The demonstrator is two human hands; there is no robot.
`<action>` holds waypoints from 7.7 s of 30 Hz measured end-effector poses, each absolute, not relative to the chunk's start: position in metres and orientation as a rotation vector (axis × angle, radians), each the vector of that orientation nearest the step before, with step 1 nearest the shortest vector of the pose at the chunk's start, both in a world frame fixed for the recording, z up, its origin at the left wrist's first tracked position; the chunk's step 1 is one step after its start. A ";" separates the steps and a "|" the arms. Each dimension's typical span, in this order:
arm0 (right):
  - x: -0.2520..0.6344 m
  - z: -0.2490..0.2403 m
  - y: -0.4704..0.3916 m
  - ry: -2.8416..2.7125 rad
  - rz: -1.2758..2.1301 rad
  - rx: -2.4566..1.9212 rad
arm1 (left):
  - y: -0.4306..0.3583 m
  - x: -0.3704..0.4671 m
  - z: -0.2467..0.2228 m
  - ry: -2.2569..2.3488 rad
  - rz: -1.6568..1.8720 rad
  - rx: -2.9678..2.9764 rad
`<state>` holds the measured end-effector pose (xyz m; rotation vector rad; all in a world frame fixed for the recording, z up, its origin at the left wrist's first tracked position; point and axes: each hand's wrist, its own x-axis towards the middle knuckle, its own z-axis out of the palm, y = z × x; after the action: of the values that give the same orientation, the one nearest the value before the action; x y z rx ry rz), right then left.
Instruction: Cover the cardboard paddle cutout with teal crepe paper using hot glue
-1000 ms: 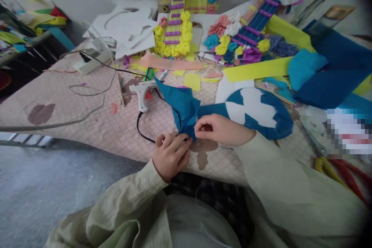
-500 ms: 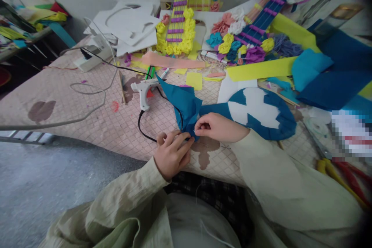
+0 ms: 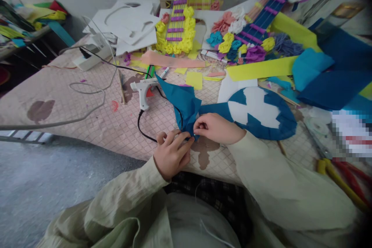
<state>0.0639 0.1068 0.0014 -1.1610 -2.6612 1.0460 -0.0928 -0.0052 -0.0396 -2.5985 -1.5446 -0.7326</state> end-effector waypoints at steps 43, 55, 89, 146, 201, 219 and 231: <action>0.062 -0.004 0.105 -2.397 0.973 -1.302 | -0.001 -0.097 -0.042 -1.501 -0.693 -2.642; 0.089 0.000 0.079 -2.335 0.878 -1.358 | -0.001 -0.101 -0.042 -1.556 -0.641 -2.788; 0.088 -0.036 0.042 -2.621 -0.227 -0.728 | 0.004 -0.098 -0.033 -1.551 -0.616 -2.663; 0.057 -0.014 0.070 -0.613 2.001 -1.090 | 0.039 -0.122 -0.029 -1.492 -0.951 -2.536; 0.056 0.000 0.053 -0.928 1.330 -0.841 | 0.048 -0.082 0.024 -1.122 -1.081 -2.219; 0.063 0.001 0.052 -0.719 1.511 -0.786 | 0.047 -0.068 0.019 -1.132 -1.055 -2.167; 0.077 -0.007 0.054 -0.715 1.635 -0.850 | 0.053 -0.064 -0.003 -1.085 -1.085 -2.168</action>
<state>0.0769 0.0540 -0.0065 -0.8501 -0.7153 1.6355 -0.0643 0.0526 -0.0026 -2.1685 -1.0847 -1.0853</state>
